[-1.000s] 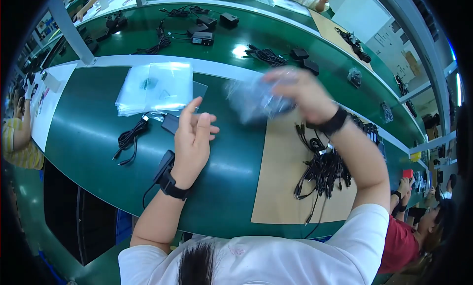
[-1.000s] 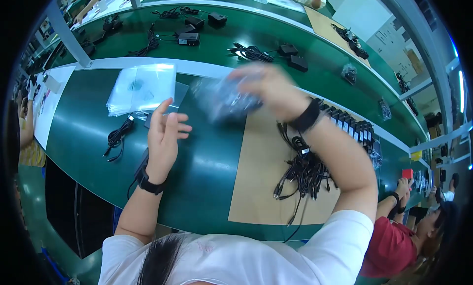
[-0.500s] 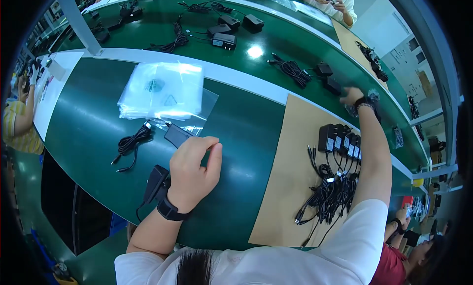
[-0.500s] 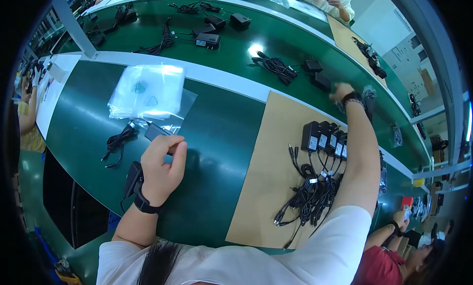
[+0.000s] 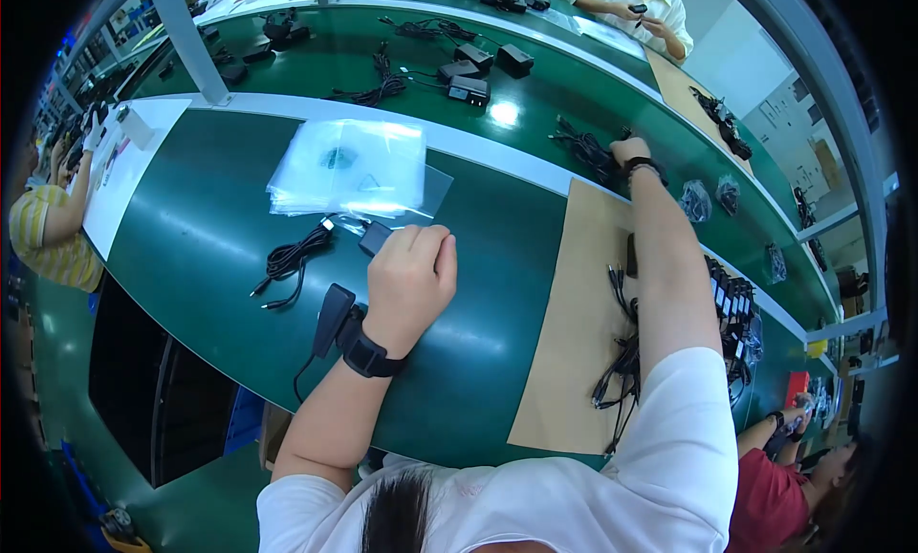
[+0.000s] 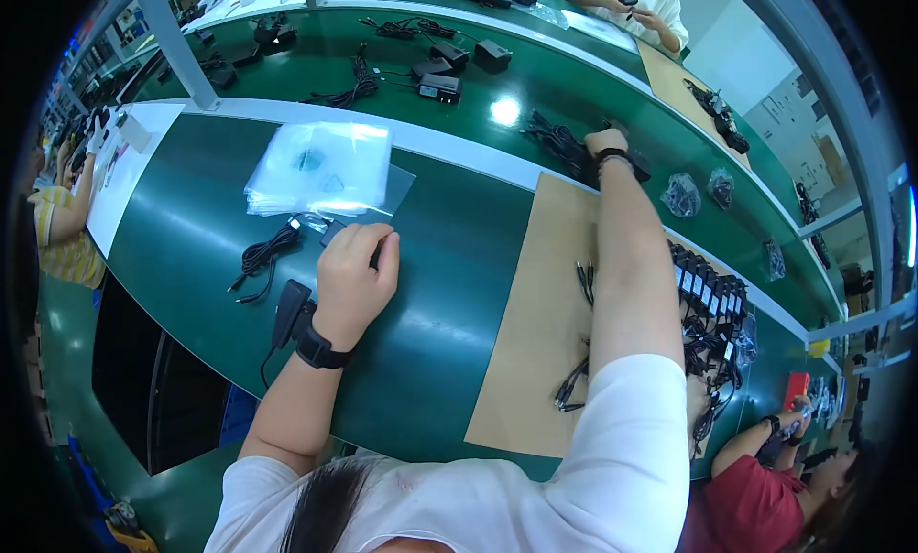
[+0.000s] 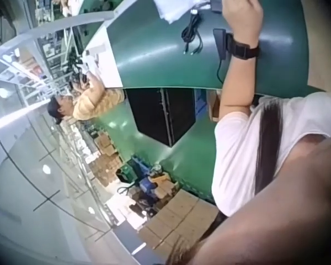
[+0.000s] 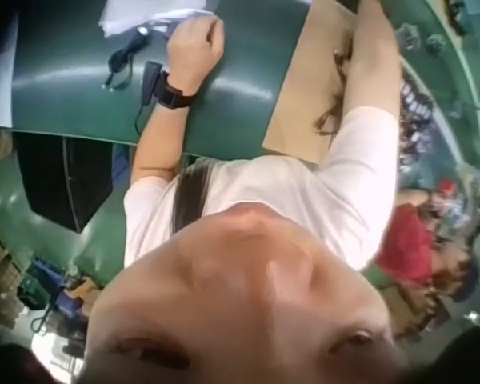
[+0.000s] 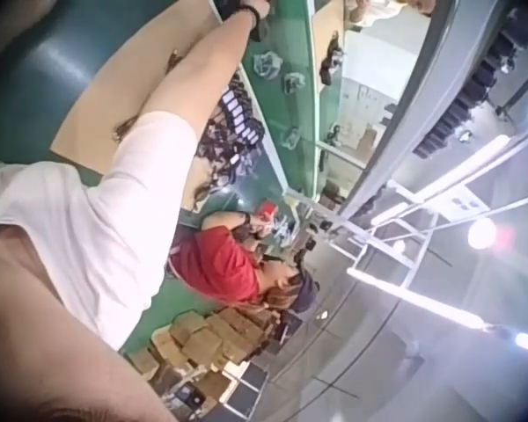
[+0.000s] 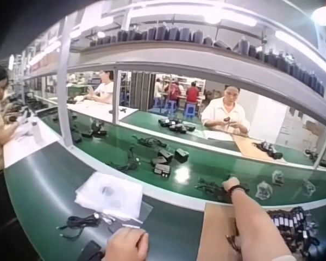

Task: Packaging power adapters into plastic bags at an assembly station.

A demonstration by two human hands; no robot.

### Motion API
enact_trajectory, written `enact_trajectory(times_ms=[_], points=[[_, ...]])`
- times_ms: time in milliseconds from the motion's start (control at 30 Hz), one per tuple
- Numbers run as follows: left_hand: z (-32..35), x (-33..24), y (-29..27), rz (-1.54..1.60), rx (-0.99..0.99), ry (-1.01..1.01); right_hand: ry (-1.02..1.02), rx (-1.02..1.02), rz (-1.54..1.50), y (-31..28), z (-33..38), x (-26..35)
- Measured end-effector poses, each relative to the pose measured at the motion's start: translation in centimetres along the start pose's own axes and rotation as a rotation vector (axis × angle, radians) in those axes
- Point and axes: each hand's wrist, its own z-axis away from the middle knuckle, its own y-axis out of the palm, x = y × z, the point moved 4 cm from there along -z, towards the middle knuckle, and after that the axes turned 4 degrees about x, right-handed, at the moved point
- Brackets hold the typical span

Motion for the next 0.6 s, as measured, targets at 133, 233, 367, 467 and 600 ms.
enact_trajectory(times_ms=[133, 233, 367, 467, 600], points=[[-0.8, -1.6, 0.5, 0.119, 0.012, 0.053, -0.305, -0.143, -0.501, -9.2, -0.1, -9.6], [0.8, 0.0, -0.4, 0.078, 0.009, -0.026, 0.123, 0.186, -1.608, -11.4, 7.8, 1.6], [0.5, -0.8, 3.8, 0.527, 0.322, -0.324, -0.317, 0.555, -1.644, -13.2, 13.6, -3.1], [1.6, -1.5, 6.6, 0.666, 0.495, -0.426, 0.004, 0.351, -1.727, -9.1, 21.4, 0.3], [1.7, -4.5, 9.9, 0.84, 0.709, -0.478, -0.077, 0.123, -1.472, -7.1, 27.6, -3.5]])
